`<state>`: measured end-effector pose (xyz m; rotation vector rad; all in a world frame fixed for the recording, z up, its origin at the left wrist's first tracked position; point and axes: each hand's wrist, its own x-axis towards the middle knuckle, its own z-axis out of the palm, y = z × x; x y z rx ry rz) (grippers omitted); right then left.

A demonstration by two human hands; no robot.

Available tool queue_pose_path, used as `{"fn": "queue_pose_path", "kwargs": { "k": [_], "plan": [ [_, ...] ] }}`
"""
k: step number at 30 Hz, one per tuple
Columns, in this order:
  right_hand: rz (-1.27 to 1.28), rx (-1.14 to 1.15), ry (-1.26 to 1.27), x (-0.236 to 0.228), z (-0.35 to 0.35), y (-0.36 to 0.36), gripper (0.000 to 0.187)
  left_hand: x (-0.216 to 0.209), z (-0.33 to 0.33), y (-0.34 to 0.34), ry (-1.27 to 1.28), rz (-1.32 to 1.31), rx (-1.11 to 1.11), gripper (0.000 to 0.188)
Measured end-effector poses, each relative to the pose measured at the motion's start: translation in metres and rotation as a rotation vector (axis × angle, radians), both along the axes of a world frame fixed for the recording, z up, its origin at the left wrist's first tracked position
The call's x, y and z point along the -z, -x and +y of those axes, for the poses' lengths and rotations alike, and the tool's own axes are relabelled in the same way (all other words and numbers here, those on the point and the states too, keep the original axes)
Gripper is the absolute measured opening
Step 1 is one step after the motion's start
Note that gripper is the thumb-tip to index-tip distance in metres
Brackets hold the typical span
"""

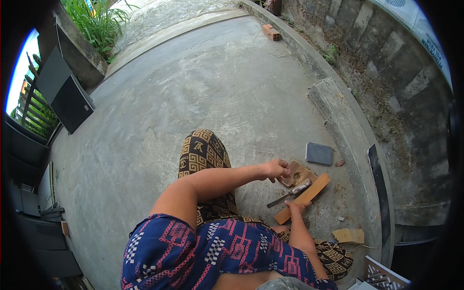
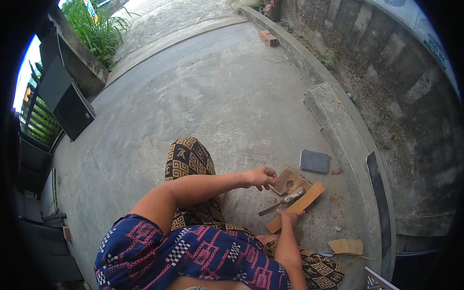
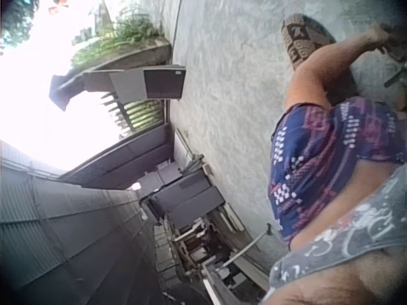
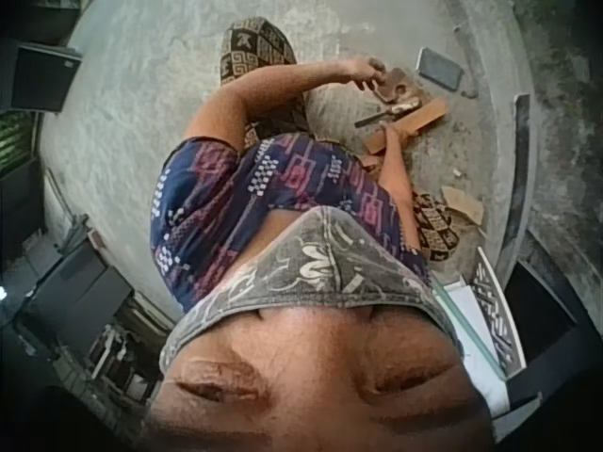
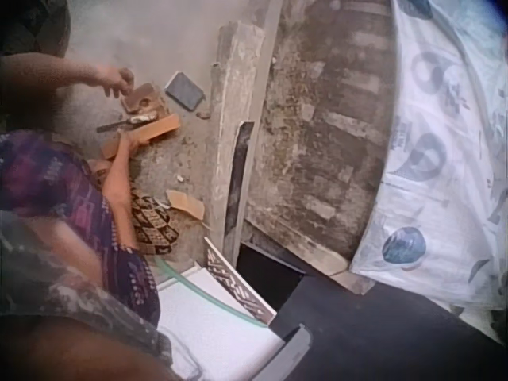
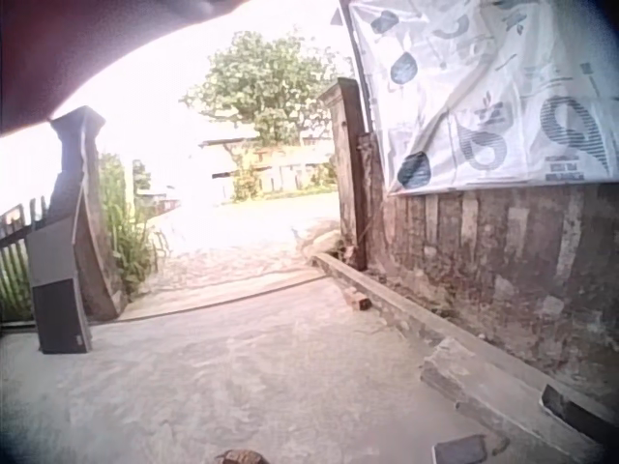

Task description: Chiseling a piece of wood held in the lap.

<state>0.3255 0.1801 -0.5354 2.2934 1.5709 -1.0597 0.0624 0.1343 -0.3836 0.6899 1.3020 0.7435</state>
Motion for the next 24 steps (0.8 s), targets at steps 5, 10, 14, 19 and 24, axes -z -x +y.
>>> {"fn": "queue_pose_path", "kwargs": {
  "k": [5, 10, 14, 19, 24],
  "plan": [
    [-0.023, 0.041, -0.037, 0.008, 0.005, -0.005, 0.118, 0.007, 0.007, -0.001, 0.019, 0.039, 0.05, 0.031],
    [0.243, 0.317, 0.018, -0.011, 0.008, 0.005, 0.091, 0.013, 0.01, 0.007, 0.029, 0.142, 0.007, 0.032],
    [0.462, 0.427, 0.038, -0.018, 0.008, 0.008, 0.087, 0.012, 0.009, 0.007, 0.051, 0.213, -0.018, 0.035],
    [0.771, 0.62, 0.095, -0.012, 0.015, -0.018, 0.082, 0.069, 0.036, -0.011, -0.154, 0.449, 0.106, 0.036],
    [0.953, 0.67, 0.183, -0.004, 0.04, -0.038, 0.055, 0.021, 0.036, -0.009, -0.278, 0.828, 0.401, 0.039]
  ]
}}
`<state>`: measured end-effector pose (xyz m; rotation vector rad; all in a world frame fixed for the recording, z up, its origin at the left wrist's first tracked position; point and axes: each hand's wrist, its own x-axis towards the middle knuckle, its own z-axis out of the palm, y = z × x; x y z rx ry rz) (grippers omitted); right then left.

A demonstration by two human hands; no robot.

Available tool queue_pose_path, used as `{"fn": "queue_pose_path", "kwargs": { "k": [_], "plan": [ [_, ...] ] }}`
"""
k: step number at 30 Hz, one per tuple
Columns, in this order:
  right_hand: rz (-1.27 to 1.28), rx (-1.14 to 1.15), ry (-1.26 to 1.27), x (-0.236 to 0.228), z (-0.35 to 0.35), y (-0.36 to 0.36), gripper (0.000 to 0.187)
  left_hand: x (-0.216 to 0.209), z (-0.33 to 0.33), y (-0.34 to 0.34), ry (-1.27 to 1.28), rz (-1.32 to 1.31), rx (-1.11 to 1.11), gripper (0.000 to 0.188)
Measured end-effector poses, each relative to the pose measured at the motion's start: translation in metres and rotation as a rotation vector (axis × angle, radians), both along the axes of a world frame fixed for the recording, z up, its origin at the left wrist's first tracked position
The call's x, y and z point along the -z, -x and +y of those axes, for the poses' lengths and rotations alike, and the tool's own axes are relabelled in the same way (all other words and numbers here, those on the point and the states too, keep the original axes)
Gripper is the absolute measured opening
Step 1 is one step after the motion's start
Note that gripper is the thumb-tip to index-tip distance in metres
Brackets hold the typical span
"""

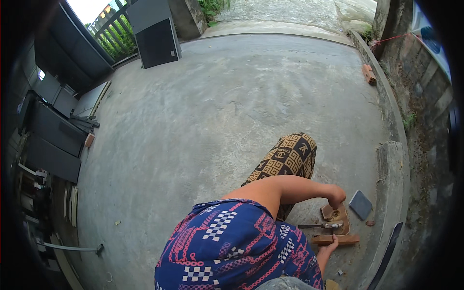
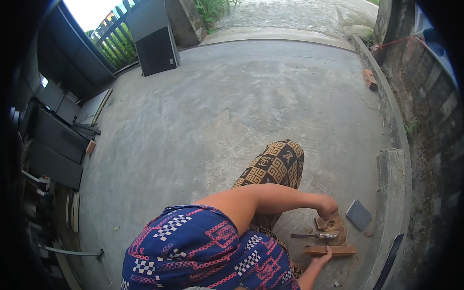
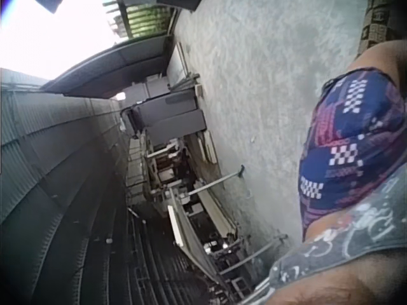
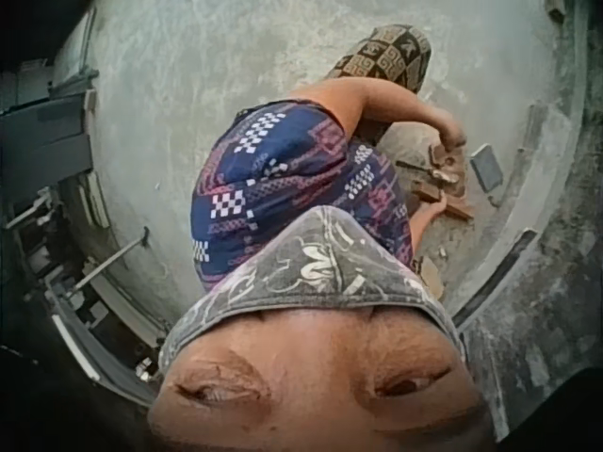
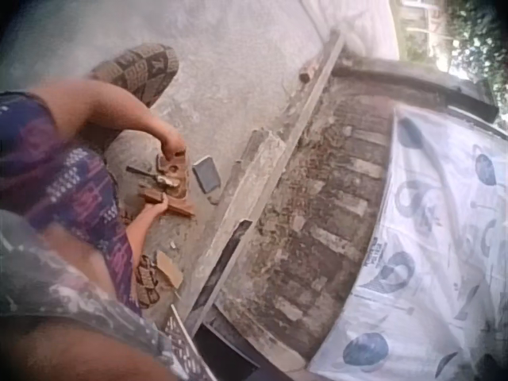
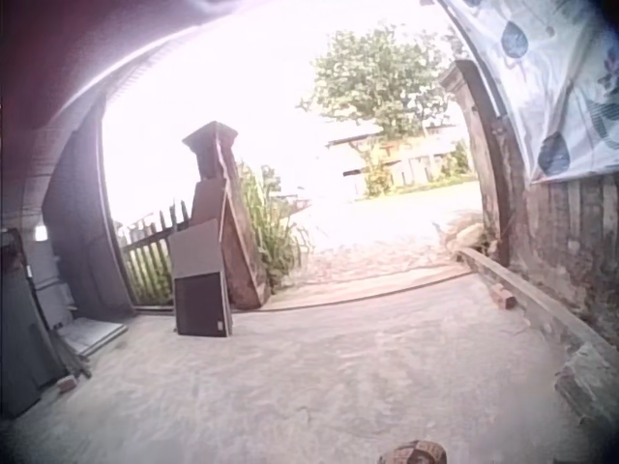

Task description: Chiseling a piece of wood held in the lap.

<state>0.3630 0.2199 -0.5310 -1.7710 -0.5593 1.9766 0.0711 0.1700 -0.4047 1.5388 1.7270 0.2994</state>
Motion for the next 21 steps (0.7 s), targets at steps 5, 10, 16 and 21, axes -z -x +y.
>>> {"fn": "queue_pose_path", "kwargs": {
  "k": [5, 10, 16, 21],
  "plan": [
    [0.062, 0.142, -0.005, 0.016, 0.006, -0.009, 0.057, -0.152, -0.081, 0.109, -0.511, -0.342, -0.447, 0.046],
    [0.054, 0.105, -0.188, -0.006, 0.002, 0.006, 0.069, -0.068, -0.199, 0.222, -0.341, -0.186, -0.953, 0.045],
    [0.078, 0.129, -0.134, -0.015, -0.002, 0.009, 0.069, 0.054, -0.305, 0.15, 0.364, -0.701, -1.051, 0.049],
    [0.059, 0.119, -0.107, -0.014, -0.002, 0.008, 0.068, 0.062, -0.349, 0.133, 0.336, -0.72, -1.114, 0.049]
  ]
}}
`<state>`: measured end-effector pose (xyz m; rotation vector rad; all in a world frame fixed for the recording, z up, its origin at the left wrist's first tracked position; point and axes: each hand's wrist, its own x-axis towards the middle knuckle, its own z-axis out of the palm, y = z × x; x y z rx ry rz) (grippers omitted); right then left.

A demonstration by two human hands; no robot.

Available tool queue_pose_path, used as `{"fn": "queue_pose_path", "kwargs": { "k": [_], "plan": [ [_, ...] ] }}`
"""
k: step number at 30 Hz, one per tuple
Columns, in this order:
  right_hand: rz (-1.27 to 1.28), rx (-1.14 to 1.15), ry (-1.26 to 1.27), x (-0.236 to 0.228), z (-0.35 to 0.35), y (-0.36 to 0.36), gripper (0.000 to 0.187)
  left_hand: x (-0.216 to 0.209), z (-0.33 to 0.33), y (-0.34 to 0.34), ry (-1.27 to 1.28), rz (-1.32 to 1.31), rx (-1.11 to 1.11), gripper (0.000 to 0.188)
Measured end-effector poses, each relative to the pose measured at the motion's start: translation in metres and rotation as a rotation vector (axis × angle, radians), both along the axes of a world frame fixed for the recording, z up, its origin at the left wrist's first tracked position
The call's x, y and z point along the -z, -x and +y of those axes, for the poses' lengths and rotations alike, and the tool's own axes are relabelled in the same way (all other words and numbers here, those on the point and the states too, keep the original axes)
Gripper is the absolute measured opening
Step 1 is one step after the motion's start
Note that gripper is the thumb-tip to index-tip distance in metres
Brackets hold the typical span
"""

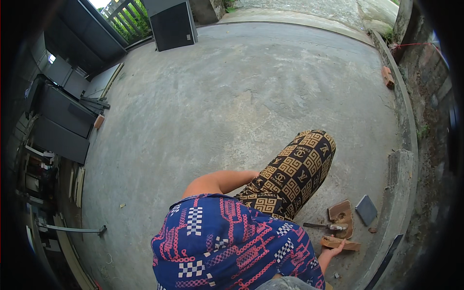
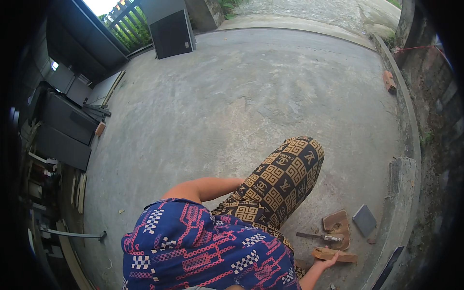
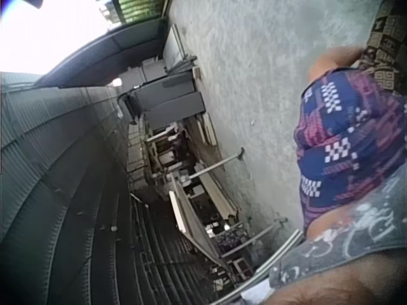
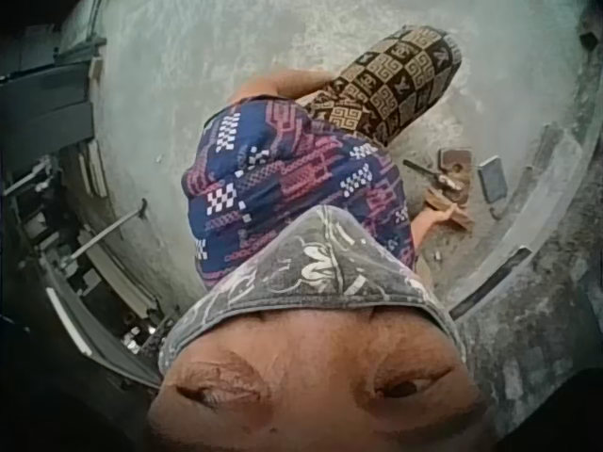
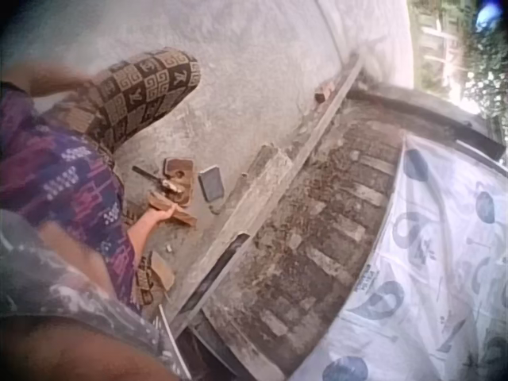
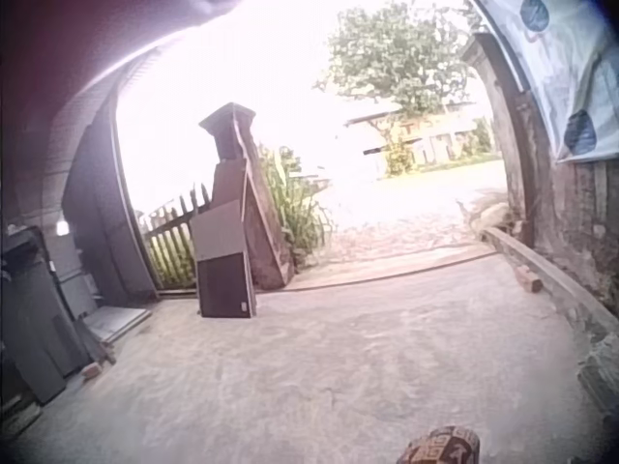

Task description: Chiseling a piece of wood held in the lap.

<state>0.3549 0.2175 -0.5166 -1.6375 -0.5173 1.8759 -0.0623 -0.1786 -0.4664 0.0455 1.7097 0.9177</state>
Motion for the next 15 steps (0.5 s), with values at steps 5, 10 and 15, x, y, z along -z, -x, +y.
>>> {"fn": "queue_pose_path", "kwargs": {
  "k": [5, 10, 15],
  "plan": [
    [0.019, 0.011, 0.004, 0.01, 0.006, -0.003, 0.067, -0.003, -0.039, -0.006, -0.012, 0.029, -0.063, 0.048],
    [0.028, 0.013, 0.026, 0.008, 0.008, -0.003, 0.067, -0.002, -0.059, -0.009, -0.034, 0.051, -0.088, 0.048],
    [0.035, -0.009, 0.011, 0.006, 0.008, -0.007, 0.07, 0.0, -0.073, -0.01, -0.056, 0.07, -0.11, 0.047]
  ]
}}
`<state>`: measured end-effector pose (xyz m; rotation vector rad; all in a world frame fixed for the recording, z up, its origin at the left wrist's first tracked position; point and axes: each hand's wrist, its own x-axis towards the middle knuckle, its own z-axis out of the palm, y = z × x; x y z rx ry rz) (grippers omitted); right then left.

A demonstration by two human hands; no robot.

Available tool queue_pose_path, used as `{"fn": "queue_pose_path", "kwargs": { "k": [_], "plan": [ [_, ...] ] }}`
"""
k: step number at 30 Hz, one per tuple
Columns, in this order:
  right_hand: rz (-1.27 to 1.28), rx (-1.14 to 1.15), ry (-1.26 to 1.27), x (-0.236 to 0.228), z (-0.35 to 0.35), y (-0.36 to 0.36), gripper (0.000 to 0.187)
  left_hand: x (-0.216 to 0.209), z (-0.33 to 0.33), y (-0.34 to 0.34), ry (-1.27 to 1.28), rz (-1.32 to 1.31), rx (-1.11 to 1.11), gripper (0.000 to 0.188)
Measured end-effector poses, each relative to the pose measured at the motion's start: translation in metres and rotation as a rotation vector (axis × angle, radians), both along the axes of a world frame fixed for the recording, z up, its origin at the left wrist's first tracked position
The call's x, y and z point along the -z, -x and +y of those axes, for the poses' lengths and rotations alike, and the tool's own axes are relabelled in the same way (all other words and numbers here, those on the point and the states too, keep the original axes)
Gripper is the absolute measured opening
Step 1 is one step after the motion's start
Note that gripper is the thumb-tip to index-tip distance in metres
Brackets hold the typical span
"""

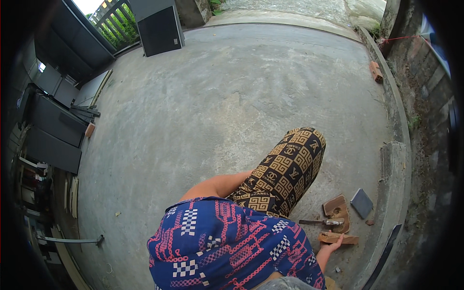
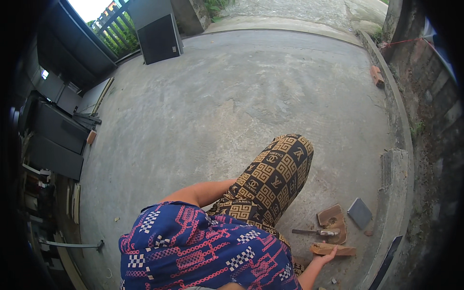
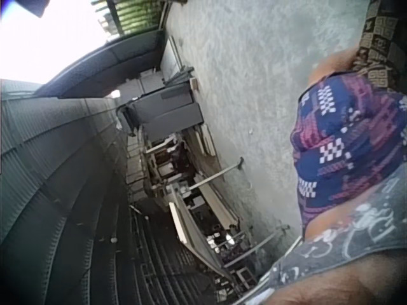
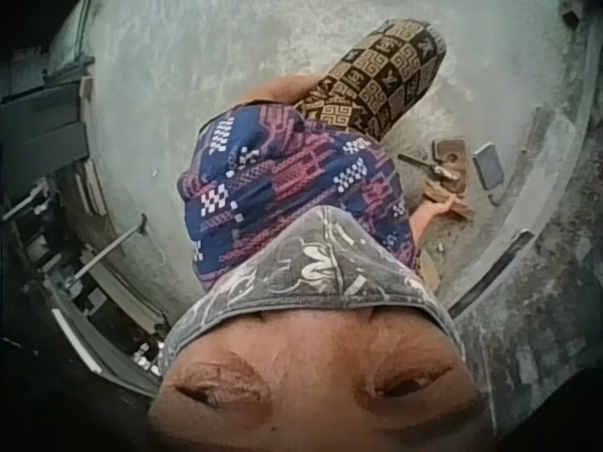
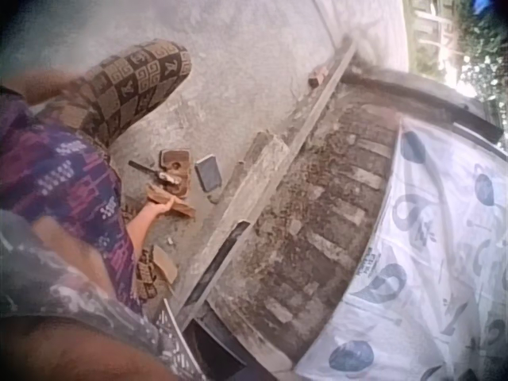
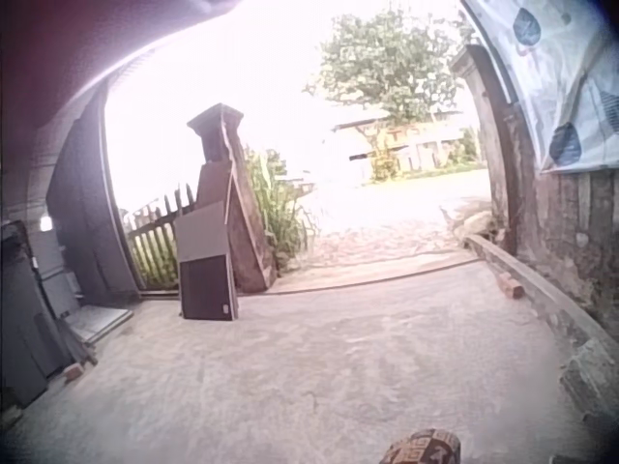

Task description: Chiseling a piece of wood held in the lap.

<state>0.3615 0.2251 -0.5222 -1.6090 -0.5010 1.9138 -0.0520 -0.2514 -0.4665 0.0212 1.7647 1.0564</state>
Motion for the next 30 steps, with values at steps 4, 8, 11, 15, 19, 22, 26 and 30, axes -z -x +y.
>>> {"fn": "queue_pose_path", "kwargs": {
  "k": [4, 8, 11, 15, 19, 22, 26, 30],
  "plan": [
    [0.022, 0.019, 0.027, 0.001, 0.0, -0.001, 0.069, -0.002, -0.014, 0.0, -0.012, 0.021, -0.02, 0.047],
    [0.039, 0.064, 0.041, -0.007, -0.004, 0.0, 0.068, -0.002, -0.015, 0.007, -0.034, 0.043, -0.018, 0.046],
    [0.039, 0.04, 0.062, 0.003, 0.0, -0.005, 0.062, 0.002, 0.001, 0.017, -0.07, 0.054, 0.009, 0.046],
    [0.038, 0.063, 0.067, -0.012, -0.01, 0.006, 0.064, 0.008, 0.022, 0.023, -0.111, 0.064, 0.03, 0.045],
    [0.064, 0.06, 0.051, -0.003, -0.006, -0.003, 0.061, 0.006, 0.024, 0.027, -0.129, 0.075, 0.027, 0.045],
    [0.046, 0.075, 0.07, -0.003, -0.007, -0.002, 0.062, 0.003, 0.015, 0.027, -0.131, 0.086, 0.004, 0.045],
    [0.044, 0.079, 0.085, 0.004, -0.007, -0.009, 0.062, -0.001, 0.013, 0.033, -0.143, 0.097, -0.011, 0.044],
    [0.076, 0.076, 0.088, 0.001, -0.011, -0.004, 0.062, 0.0, 0.033, 0.042, -0.169, 0.094, 0.011, 0.044]
  ]
}}
